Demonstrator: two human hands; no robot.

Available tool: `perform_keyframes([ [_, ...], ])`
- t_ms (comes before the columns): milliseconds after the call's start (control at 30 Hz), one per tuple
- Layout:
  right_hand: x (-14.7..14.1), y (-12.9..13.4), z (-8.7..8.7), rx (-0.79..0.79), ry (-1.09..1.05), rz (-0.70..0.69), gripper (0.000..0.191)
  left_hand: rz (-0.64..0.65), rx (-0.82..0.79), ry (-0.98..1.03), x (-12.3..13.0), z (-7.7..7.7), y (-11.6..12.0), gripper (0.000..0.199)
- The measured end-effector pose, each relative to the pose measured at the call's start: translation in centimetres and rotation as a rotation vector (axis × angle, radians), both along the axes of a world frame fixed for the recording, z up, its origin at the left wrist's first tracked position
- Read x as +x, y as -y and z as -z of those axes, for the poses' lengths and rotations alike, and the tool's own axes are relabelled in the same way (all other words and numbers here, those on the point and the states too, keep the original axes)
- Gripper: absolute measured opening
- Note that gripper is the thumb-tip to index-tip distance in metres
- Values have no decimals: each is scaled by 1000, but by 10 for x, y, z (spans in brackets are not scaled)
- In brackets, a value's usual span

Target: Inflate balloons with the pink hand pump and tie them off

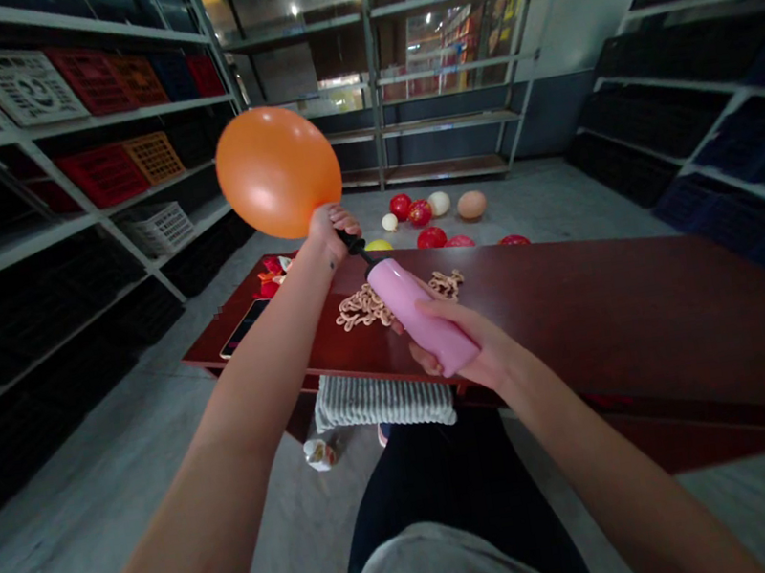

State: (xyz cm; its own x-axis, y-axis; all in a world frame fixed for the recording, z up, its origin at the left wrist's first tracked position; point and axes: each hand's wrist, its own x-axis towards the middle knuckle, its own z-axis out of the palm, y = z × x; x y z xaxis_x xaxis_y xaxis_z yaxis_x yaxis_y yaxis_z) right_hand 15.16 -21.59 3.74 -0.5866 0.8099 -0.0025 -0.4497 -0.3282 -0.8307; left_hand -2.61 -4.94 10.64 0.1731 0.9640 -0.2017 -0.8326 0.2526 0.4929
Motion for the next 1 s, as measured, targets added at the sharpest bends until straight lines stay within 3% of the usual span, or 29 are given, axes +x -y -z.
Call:
perform_keyframes([
  [100, 13, 13, 9, -19, 103, 20, 80, -54, -5, -35, -13, 1, -6, 41],
  [200, 28, 22, 18, -53, 124, -9, 79, -104, -28, -57, -23, 2, -10, 40],
  [500, 40, 24, 18, -184, -142, -150, 36, -150, 33, 24, -18, 1, -5, 42],
  [767, 20, 25, 9, -219, -402, -228, 25, -28, 229, 138, 0, 4, 18, 46],
  [1000, 2, 9, -3, -179, -433, -139, 23, 121, 137, 193, 34, 7, 43, 48],
])
